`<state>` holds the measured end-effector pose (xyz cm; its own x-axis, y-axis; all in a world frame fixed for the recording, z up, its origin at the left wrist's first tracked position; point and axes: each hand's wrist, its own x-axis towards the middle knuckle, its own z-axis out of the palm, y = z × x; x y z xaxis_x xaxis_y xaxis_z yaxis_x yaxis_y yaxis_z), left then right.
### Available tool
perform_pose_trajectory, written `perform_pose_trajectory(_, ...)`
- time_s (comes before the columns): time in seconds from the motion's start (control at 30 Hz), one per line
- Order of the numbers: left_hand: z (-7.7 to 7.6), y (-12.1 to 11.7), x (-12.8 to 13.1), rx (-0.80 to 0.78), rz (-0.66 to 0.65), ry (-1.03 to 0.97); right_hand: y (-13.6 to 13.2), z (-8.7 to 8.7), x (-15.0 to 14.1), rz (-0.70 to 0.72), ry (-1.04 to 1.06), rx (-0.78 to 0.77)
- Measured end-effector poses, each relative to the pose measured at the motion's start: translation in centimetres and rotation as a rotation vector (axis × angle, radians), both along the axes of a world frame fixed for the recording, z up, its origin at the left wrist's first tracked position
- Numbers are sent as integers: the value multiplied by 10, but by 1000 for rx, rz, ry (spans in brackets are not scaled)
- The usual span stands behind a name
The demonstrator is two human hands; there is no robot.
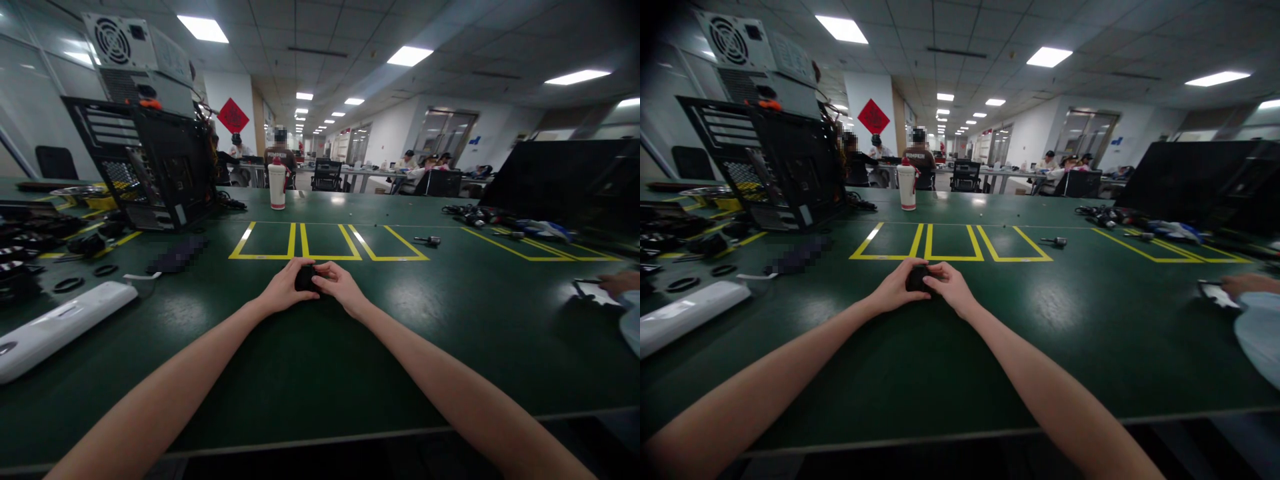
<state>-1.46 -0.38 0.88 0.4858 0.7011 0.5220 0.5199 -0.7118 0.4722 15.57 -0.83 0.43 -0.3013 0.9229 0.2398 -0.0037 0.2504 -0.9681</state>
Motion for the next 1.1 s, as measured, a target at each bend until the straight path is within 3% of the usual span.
perform_pose_trajectory(0.8, 0, -3, 0, 12, -17, -24, -5, 2, -2, 34, 48, 0)
perform_pose_trajectory(1.1, 4, -6, 1, -10, -13, -25, -8, 5, -1, 69, 23, -78)
